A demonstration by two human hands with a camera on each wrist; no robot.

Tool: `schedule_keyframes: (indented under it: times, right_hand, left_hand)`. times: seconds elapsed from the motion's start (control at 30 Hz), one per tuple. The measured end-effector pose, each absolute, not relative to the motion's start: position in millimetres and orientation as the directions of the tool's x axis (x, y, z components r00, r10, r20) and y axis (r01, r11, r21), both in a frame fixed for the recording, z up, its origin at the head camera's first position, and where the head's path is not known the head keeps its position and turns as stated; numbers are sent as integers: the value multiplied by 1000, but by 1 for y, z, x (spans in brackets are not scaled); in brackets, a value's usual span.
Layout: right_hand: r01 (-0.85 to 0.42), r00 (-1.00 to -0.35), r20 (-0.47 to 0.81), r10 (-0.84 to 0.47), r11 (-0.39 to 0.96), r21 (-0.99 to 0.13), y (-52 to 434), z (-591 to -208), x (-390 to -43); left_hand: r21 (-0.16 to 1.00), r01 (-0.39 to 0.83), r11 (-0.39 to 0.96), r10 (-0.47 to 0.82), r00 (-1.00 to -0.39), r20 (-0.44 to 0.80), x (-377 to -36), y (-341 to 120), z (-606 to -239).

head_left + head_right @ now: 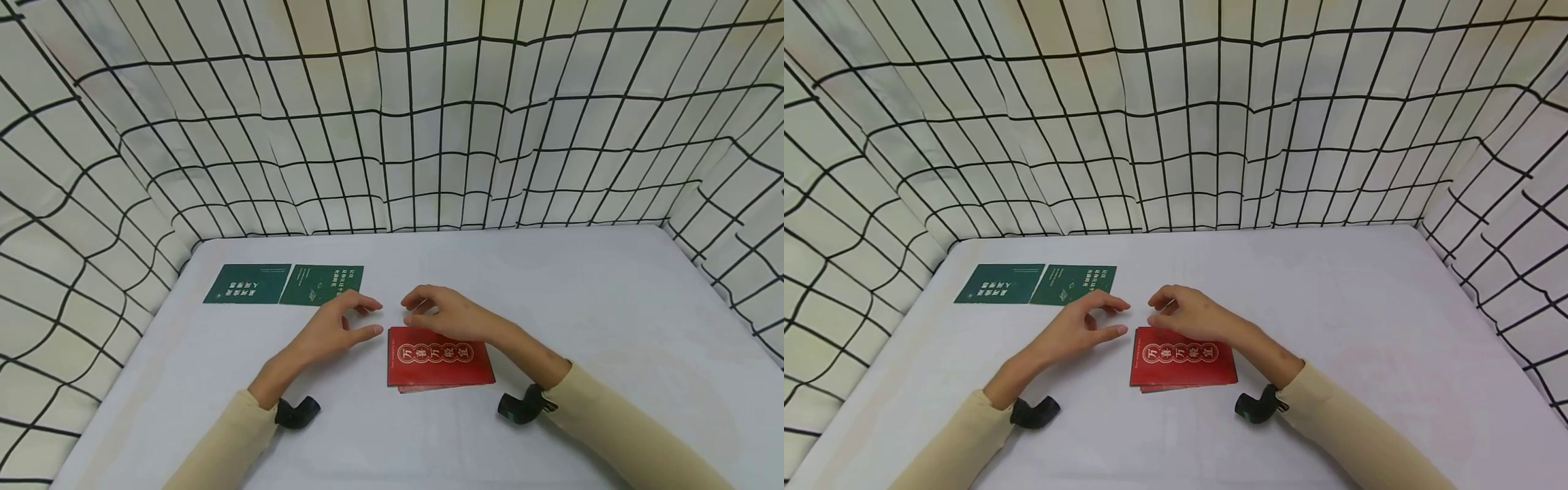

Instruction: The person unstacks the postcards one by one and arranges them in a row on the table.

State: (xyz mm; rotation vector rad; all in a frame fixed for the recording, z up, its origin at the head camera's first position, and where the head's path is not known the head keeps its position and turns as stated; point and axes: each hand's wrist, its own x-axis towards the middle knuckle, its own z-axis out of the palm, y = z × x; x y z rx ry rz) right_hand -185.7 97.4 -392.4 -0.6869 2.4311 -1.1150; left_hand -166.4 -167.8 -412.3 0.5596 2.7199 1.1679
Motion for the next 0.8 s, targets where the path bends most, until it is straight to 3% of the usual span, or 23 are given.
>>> schedule_keyframes:
  times: [0.53,0.8]
  right_hand:
    - [-298,-802,-127,-583,575,-762,118,-394,-175]
    - [-353,-801,-118,-588,621,-699,131,-396,-169]
  left_hand:
    - [711,317,627,437,-899,16,-158,-158,-413]
    - [683,346,644,469,-883,5,-155,-151,-411]
